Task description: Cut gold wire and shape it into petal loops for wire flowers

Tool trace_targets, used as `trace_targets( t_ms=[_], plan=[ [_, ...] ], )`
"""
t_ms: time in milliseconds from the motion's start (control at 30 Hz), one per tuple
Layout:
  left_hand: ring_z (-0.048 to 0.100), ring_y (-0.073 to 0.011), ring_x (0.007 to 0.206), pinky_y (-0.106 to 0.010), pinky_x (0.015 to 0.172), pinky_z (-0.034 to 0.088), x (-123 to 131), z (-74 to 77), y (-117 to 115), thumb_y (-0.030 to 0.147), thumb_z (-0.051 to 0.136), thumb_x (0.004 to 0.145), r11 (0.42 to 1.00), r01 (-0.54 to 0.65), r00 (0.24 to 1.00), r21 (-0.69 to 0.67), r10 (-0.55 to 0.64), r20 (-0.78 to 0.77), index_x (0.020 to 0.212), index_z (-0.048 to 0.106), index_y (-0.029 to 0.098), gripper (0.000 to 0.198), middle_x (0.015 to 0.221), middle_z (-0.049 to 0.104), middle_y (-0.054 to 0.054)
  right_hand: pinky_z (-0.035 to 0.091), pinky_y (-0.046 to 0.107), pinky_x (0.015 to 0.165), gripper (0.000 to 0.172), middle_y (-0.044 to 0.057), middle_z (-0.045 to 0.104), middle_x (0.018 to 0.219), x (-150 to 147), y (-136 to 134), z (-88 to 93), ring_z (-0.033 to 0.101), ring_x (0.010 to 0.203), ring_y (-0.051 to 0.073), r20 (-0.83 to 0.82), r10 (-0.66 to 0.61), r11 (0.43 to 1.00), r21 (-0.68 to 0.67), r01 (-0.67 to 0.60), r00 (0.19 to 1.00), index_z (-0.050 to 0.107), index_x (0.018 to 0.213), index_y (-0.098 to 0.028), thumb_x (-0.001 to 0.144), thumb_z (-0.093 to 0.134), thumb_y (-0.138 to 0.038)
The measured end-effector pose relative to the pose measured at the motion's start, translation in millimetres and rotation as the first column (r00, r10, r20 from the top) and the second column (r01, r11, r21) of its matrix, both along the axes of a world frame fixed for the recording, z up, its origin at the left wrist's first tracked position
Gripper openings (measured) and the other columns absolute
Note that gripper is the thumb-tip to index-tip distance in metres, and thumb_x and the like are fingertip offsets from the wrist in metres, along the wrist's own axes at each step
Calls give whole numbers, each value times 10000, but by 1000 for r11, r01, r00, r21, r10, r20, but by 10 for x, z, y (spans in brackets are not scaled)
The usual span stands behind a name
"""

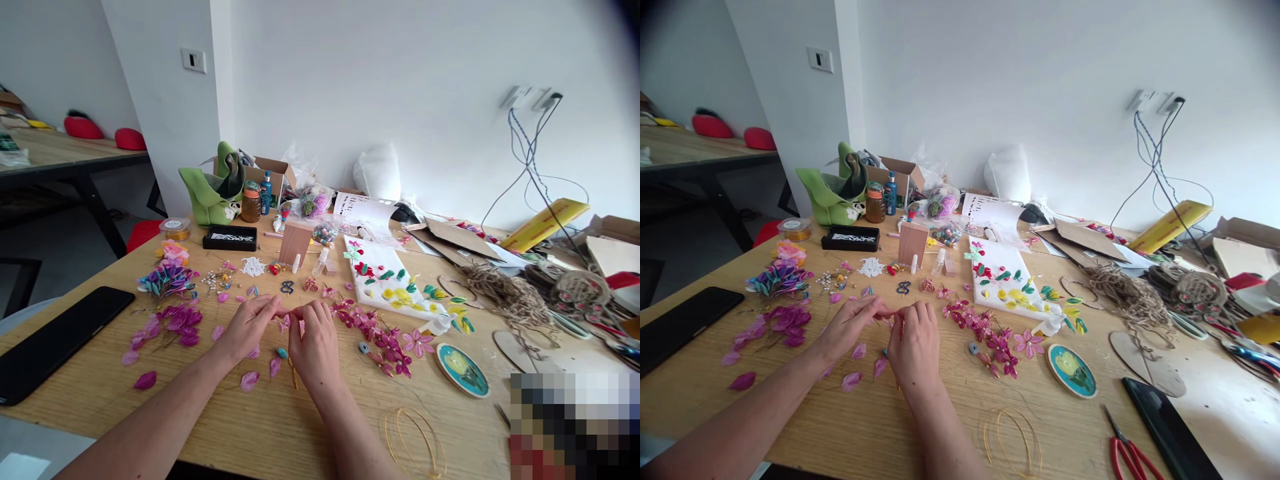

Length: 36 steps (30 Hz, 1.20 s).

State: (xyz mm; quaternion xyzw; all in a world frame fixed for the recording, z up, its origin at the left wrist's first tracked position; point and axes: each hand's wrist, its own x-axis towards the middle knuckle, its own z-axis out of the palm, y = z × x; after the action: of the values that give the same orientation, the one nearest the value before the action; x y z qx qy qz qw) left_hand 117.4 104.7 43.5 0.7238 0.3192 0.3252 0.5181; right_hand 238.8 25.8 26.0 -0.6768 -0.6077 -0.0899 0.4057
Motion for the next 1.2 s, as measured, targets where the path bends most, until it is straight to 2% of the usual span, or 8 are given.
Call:
trace_targets(
  t_ms=[300, 633, 767, 867, 1000, 1200],
  plan=[
    [598, -211, 911, -310, 864, 425, -7, -39, 24, 412, 407, 914, 997, 54, 997, 46, -56, 43, 800, 725, 191, 403, 825, 651, -29, 399, 325, 691, 172, 50, 542, 791, -12, -24, -8, 477, 784, 203, -26, -11, 1000, -7, 11, 1000, 505, 758, -191, 886, 457, -86],
    [581, -223, 907, -321, 853, 430, -13, -27, 27, 419, 446, 905, 995, 83, 994, 46, -87, 72, 810, 741, 197, 381, 825, 643, -41, 379, 317, 690, 177, 41, 543, 781, 10, -7, -20, 482, 777, 196, -123, 8, 999, -31, -12, 992, 517, 735, -191, 886, 478, -109],
    [579, -209, 814, -318, 785, 432, -15, -7, 77, 444, 533, 839, 988, 111, 990, -106, -100, 101, 729, 745, 176, 359, 755, 659, -42, 382, 306, 698, 151, 35, 552, 786, 33, 12, -22, 498, 785, 188, -169, 45, 999, -16, -48, 985, 543, 761, -187, 884, 486, -120],
    [565, -175, 699, -293, 686, 425, -18, -6, 105, 391, 660, 733, 970, 116, 990, -213, -96, 101, 727, 742, 156, 250, 691, 672, -33, 378, 302, 701, 140, 36, 557, 793, 30, 8, -14, 500, 788, 185, -180, 62, 998, -1, -63, 982, 553, 769, -183, 890, 492, -146],
    [520, -130, 593, -265, 604, 401, -21, -24, 127, 300, 711, 641, 953, 99, 991, -286, -69, 113, 793, 741, 147, 217, 640, 667, -11, 370, 300, 718, 133, 37, 572, 798, 19, 8, 1, 510, 802, 187, -338, 110, 993, 0, -117, 935, 587, 759, -182, 875, 525, -184],
    [523, -120, 595, -256, 605, 405, -19, -25, 127, 262, 718, 618, 940, 86, 990, -330, -45, 131, 762, 728, 145, 186, 654, 676, -11, 378, 276, 678, 158, 27, 584, 747, 41, 49, 19, 528, 742, 168, -529, 125, 986, -28, -164, 839, 630, 740, -179, 854, 562, -264]
  ],
)
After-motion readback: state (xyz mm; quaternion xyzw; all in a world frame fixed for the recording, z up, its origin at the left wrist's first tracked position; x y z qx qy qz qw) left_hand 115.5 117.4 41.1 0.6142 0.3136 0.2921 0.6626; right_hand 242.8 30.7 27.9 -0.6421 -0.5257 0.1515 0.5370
